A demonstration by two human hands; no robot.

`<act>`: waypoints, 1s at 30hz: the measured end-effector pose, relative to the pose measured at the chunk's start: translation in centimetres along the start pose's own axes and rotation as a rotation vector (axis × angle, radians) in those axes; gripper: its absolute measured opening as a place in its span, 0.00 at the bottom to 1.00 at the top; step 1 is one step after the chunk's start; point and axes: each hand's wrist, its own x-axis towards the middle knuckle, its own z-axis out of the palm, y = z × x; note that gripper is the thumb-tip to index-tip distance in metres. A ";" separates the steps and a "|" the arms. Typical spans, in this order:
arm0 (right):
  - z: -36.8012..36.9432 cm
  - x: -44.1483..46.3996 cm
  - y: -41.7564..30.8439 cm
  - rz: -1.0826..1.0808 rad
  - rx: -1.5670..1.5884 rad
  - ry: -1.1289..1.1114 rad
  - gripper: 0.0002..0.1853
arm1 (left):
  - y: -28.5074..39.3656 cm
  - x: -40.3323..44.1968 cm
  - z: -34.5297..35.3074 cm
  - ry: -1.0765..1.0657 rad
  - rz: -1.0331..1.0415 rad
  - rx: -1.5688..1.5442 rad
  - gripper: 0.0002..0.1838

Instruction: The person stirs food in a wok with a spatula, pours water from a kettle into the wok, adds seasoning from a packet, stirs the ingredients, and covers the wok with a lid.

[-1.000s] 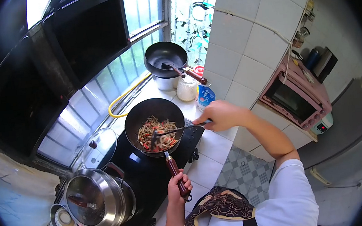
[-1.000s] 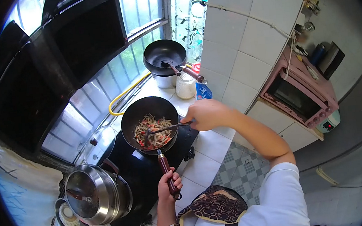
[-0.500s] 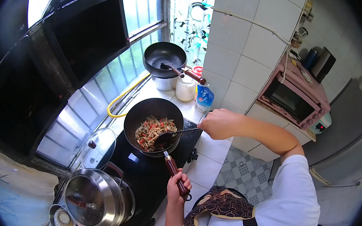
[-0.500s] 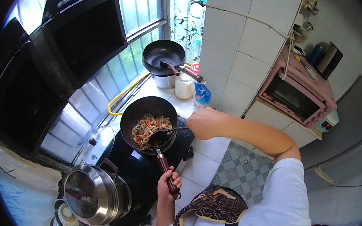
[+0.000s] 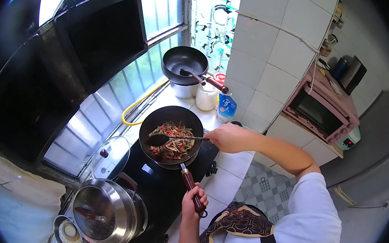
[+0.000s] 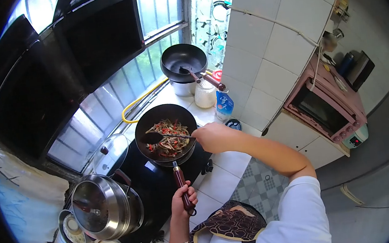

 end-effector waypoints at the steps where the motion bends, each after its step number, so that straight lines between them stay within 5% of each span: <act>1: -0.3 -0.4 -0.4 0.062 0.010 0.058 0.13 | 0.0 0.0 -0.1 -0.011 -0.007 0.004 0.11; 7: 4.9 2.3 4.4 -0.216 -0.280 0.268 0.18 | 0.2 -0.2 0.1 -0.004 -0.014 0.006 0.11; 20: 10.3 1.2 8.0 -0.062 -0.014 0.437 0.17 | 0.2 -0.1 -0.5 0.001 -0.014 0.045 0.12; 26: 11.9 -0.8 7.5 -0.019 0.162 0.438 0.36 | 0.0 -1.5 0.4 0.065 -0.006 0.054 0.18; 28: 10.1 -1.7 6.9 0.052 0.007 1.066 0.37 | -0.2 -2.1 0.4 0.026 0.018 -0.029 0.20; 30: 9.6 -3.1 6.4 0.142 0.255 1.232 0.30 | -0.1 -2.6 0.3 0.035 0.028 -0.019 0.19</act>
